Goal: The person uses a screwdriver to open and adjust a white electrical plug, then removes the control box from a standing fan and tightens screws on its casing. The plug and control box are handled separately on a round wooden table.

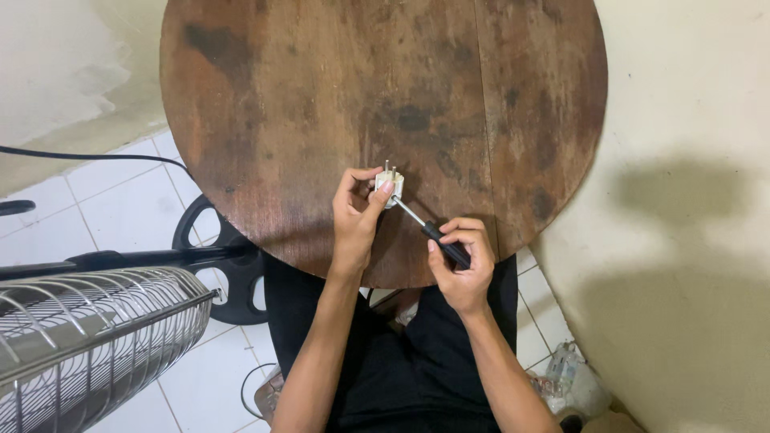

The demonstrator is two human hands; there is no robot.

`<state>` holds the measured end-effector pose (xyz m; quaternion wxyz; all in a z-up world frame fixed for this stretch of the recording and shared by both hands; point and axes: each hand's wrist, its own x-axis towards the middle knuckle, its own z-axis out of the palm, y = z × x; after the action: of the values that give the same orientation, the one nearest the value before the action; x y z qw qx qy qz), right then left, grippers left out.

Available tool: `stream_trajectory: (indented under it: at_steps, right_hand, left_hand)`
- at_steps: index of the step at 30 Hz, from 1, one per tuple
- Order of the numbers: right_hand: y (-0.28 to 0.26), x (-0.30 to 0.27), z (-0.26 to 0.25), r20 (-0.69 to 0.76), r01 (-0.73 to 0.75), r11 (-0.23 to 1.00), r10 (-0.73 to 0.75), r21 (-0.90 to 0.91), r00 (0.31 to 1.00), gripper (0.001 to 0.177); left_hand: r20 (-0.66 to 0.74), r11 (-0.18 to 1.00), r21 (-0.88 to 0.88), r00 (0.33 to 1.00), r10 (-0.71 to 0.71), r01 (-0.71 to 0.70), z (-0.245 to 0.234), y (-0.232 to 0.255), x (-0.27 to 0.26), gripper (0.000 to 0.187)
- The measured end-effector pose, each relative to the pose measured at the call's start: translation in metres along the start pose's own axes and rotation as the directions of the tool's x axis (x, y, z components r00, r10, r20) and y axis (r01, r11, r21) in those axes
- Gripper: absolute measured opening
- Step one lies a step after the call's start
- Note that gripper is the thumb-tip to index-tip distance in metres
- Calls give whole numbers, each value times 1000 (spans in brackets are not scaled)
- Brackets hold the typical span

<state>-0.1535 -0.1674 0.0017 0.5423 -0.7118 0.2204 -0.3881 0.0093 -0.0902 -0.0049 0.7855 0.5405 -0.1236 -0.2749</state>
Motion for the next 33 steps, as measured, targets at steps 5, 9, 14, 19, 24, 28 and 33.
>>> stream_trajectory:
  at_steps: [5, 9, 14, 19, 24, 28, 33]
  right_hand:
    - [0, -4, -1, 18, 79, 995, -78, -56, 997, 23]
    - [3, -6, -2, 8, 54, 998, -54, -14, 999, 23]
    - [-2, -5, 0, -7, 61, 998, -61, -7, 998, 22]
    - [-18, -2, 3, -32, 123, 973, -131, -194, 991, 24]
    - [-52, 11, 7, -33, 105, 953, -119, -283, 992, 23]
    - [-69, 15, 8, 1, 59, 946, -62, -318, 998, 22]
    - [-64, 13, 4, 9, -110, 978, 114, -179, 993, 18]
  left_hand:
    - [19, 998, -62, 1000, 8, -7, 0, -4, 0, 24]
    - [26, 999, -36, 999, 22, -21, 1, -4, -1, 23]
    - [36, 1000, -6, 999, 14, -14, 2, 0, -3, 23]
    - [38, 999, -25, 999, 22, -21, 1, -4, -1, 22]
    - [27, 999, -48, 999, 21, -19, 2, -2, -1, 24]
    - [43, 997, -75, 998, 34, -31, -1, -7, 1, 24]
    - [48, 991, -130, 999, 0, 6, -7, -7, 0, 24]
